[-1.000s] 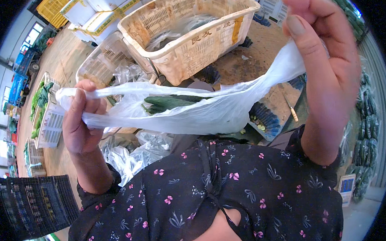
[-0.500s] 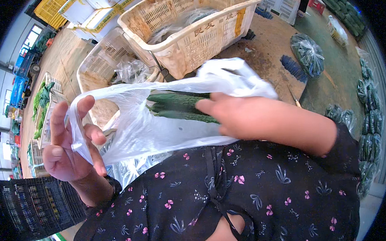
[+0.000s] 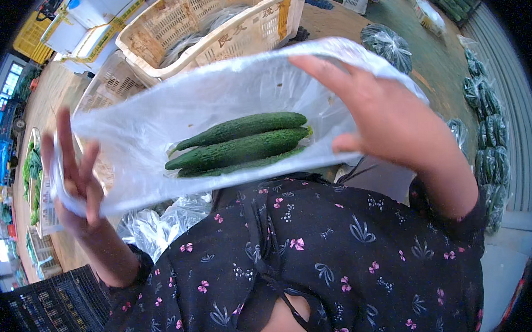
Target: The person packs cucumbers into plastic bags by hand, ties the bags closed, and places them into large plastic crates.
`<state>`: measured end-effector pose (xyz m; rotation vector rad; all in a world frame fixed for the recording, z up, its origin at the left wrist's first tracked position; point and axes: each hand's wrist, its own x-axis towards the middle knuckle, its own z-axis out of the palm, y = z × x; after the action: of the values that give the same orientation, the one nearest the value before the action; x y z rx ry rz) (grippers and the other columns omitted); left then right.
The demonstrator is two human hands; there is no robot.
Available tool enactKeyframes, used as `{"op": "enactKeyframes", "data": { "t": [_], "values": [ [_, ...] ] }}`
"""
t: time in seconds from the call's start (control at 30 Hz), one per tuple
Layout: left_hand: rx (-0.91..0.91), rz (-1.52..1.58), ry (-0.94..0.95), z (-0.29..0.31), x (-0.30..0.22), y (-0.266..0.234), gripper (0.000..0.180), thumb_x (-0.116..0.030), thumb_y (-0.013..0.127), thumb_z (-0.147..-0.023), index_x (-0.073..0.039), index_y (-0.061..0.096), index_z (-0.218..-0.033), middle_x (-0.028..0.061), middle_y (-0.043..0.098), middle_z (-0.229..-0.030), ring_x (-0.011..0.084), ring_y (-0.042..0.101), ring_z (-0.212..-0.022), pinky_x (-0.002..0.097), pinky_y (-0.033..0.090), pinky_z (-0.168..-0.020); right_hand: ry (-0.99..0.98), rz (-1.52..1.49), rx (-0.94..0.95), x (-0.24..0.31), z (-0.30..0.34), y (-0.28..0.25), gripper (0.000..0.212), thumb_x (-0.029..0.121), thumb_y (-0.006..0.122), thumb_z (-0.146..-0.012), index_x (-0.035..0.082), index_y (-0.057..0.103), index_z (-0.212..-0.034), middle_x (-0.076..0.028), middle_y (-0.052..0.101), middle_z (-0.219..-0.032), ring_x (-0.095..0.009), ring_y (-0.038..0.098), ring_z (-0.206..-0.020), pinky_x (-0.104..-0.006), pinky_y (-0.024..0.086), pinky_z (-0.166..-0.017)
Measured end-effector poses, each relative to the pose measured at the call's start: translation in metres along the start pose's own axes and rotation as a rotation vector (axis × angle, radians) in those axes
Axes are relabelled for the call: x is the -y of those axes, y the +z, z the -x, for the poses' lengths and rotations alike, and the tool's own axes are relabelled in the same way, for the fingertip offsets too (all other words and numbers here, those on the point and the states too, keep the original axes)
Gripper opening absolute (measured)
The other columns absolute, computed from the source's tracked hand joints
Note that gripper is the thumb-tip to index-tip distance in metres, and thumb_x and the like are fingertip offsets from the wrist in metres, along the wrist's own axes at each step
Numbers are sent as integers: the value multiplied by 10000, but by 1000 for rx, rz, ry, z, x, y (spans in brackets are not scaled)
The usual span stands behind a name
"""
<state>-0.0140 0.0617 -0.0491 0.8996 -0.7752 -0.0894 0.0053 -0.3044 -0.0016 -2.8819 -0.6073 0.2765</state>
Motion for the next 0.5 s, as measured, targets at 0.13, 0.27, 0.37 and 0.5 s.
{"op": "enactKeyframes", "data": {
  "t": [0.13, 0.27, 0.37, 0.5],
  "values": [
    [-35, -335, 87, -58, -2, -28, 606, -144, 539, -849, 5, 223, -1345, 252, 192, -1385, 392, 335, -1222, 214, 569, -608, -235, 61, -250, -20, -37, -1, 953, 31, 732, -503, 177, 306, -1343, -147, 428, -1281, -342, 440, -1136, -381, 389, -939],
    [-104, -559, 260, -75, -24, -37, 574, -305, 459, -893, -11, 248, -1340, 259, 264, -1360, 419, 286, -1247, 476, 394, -959, -338, 146, -415, -23, -43, -11, 954, 27, 737, -522, 202, 292, -1348, -183, 490, -1194, -342, 505, -1063, -381, 427, -897],
    [102, -603, 388, -48, -45, -23, 739, -469, 499, -823, -90, 191, -1377, 243, 195, -1399, 423, 245, -1268, 531, 261, -1015, -291, 101, -291, 7, -6, -32, 936, 64, 738, -518, 125, 304, -1346, -135, 405, -1316, -340, 394, -1191, -388, 355, -984],
    [167, -939, 184, -9, -16, 10, 1255, -676, 706, -432, -66, 159, -1383, 271, 181, -1394, 386, 242, -1280, 499, 292, -993, -347, 156, -261, 20, 18, -14, 954, 48, 748, -505, 153, 310, -1346, -162, 439, -1265, -371, 439, -1127, -392, 393, -930]
  ]
}}
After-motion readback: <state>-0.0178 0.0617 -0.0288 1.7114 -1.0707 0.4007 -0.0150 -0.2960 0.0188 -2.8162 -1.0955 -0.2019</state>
